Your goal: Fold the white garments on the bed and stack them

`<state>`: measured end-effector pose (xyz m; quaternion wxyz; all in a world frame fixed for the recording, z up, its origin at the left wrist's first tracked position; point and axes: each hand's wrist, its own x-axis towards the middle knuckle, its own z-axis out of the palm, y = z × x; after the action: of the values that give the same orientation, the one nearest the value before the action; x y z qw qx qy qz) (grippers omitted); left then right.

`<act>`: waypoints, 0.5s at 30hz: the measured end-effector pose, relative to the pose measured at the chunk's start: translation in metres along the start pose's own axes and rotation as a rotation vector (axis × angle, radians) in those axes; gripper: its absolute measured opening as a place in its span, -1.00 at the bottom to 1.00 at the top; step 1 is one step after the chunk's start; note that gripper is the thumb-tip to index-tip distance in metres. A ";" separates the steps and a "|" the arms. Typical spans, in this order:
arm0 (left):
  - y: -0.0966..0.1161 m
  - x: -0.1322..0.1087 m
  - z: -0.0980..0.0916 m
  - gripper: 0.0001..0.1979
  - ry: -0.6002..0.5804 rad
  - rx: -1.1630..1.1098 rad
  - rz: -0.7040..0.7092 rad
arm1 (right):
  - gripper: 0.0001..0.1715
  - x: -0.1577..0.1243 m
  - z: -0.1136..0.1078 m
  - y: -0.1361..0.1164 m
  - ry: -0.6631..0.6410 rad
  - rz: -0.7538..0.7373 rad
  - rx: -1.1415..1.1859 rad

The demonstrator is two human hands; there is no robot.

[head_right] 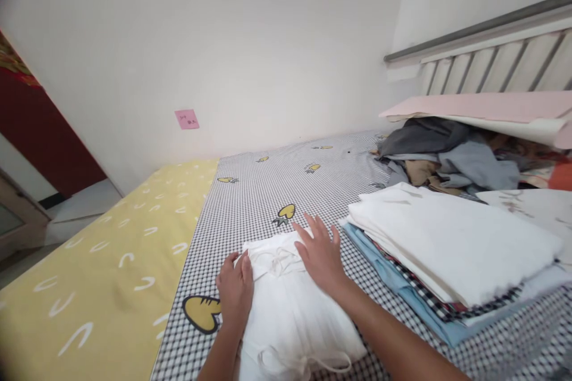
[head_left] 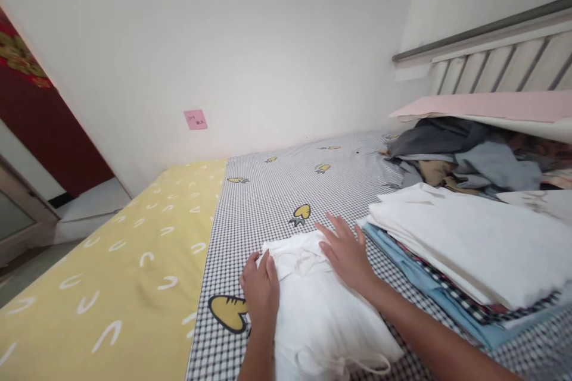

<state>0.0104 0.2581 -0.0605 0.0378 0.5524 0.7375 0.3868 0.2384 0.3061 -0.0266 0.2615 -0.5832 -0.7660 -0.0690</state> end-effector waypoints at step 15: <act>-0.007 0.008 0.002 -0.54 -0.015 -0.282 -0.148 | -0.42 -0.020 0.044 0.014 -0.281 0.064 0.170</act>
<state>0.0027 0.2648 -0.0633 0.1489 0.4886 0.7143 0.4784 0.2413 0.3109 -0.0764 0.2022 -0.5868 -0.7792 0.0867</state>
